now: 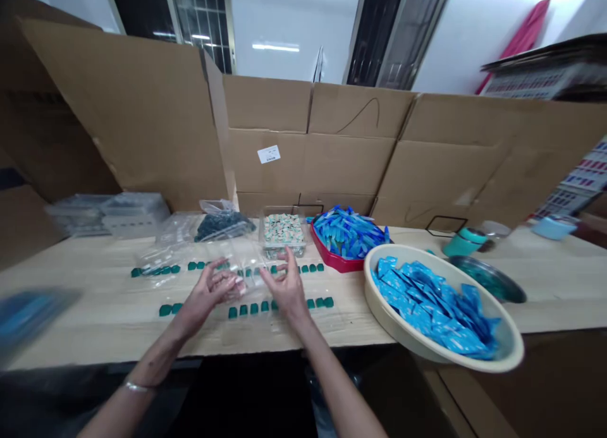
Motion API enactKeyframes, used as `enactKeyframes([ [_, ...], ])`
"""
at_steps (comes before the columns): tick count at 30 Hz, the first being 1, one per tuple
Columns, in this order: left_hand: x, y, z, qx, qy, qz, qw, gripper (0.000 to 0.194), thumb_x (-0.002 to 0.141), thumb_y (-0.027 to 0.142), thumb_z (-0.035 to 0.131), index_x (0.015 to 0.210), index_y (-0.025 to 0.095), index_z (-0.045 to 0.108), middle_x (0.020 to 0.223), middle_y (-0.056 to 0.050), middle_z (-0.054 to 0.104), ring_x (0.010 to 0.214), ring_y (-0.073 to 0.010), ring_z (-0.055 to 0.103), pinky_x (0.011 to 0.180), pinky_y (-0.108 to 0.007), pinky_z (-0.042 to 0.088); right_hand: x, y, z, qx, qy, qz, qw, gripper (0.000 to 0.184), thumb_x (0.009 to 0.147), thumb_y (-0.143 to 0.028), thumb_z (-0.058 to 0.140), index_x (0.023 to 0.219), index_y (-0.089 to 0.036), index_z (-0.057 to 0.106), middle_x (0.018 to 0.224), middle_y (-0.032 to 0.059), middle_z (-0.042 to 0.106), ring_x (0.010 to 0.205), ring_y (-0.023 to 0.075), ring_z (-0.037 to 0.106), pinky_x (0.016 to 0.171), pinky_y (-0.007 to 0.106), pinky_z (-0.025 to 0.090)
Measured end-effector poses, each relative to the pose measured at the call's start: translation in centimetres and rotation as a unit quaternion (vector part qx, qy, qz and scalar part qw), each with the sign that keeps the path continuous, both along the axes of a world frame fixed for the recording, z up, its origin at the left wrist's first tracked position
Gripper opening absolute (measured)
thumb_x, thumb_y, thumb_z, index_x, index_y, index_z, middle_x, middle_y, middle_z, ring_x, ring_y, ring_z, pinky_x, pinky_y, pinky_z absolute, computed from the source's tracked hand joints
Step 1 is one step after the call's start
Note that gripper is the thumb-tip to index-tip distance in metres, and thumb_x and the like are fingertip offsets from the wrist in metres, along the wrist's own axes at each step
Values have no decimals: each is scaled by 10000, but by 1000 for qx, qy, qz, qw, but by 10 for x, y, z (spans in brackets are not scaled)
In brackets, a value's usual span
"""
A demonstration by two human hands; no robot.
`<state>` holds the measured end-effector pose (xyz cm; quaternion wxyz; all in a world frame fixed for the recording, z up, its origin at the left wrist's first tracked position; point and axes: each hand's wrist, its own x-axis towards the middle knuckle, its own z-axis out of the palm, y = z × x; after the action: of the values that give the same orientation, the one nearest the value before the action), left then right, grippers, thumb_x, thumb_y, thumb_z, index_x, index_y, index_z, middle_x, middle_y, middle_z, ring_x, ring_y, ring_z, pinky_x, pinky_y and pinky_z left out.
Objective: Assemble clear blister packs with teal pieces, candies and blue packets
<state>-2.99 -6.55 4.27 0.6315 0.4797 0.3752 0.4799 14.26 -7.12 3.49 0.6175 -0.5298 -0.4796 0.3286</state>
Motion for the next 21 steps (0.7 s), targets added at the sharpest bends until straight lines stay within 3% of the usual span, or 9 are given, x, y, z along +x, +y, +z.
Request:
enactKeyframes([
  [2,-16,6,9,8,78,-131,988,676,732,333,680,1289,214,315,879,-44,620,788,-234,670,680,-373,539,20,3,9,-7,-34,32,999,692,626,-389,739,1245,-206,489,1021,62,628,701,124,573,556,227,471],
  [4,-25,13,13,23,125,-203,971,674,742,342,671,1304,193,329,827,-47,638,710,-226,670,625,-349,530,32,5,14,-54,-13,112,992,609,657,-415,714,1189,-189,522,819,25,656,549,98,537,460,206,420],
  [6,-25,19,12,33,109,-162,980,644,765,369,646,1307,189,348,869,-67,655,697,-208,670,655,-347,529,34,8,10,-73,55,127,988,545,675,-444,692,1115,-169,526,660,-17,631,437,76,484,396,185,370],
  [9,-9,20,1,24,-33,-8,999,588,809,410,586,1314,245,334,1162,-112,593,906,-216,661,838,-398,506,22,13,-3,-42,178,39,982,529,654,-468,705,1028,-172,475,614,-37,619,424,80,510,404,185,414],
  [11,8,18,-10,6,-123,41,992,602,797,388,612,1312,295,315,1312,-108,498,1041,-232,616,917,-427,470,11,17,-12,-31,224,-3,974,556,645,-469,715,1032,-182,438,606,-42,618,448,100,549,430,205,462],
  [13,23,16,-19,-8,-158,45,986,591,773,347,651,1279,298,349,1322,-100,499,1068,-239,604,930,-436,465,1,19,-18,-36,230,-14,972,555,654,-470,710,1039,-185,429,577,-54,598,434,107,549,432,219,480],
  [16,31,23,-21,-25,-142,56,988,446,761,300,669,1154,230,468,1153,-94,627,990,-237,644,881,-417,504,2,20,-18,-56,203,18,977,505,713,-515,636,1049,-184,457,607,-40,601,444,115,555,427,234,486],
  [18,27,38,-16,-43,-118,49,991,364,751,265,679,1066,187,516,1028,-96,681,943,-242,662,830,-397,532,25,25,-14,-48,154,5,987,495,753,-532,575,1094,-188,469,722,-4,636,505,127,583,437,243,488],
  [21,15,64,-7,-61,-106,-3,992,271,749,218,674,984,156,553,1019,-112,690,973,-267,651,788,-396,552,88,44,-7,-8,-21,-116,993,428,769,-440,577,1106,-182,520,863,35,654,648,150,613,546,269,511],
])
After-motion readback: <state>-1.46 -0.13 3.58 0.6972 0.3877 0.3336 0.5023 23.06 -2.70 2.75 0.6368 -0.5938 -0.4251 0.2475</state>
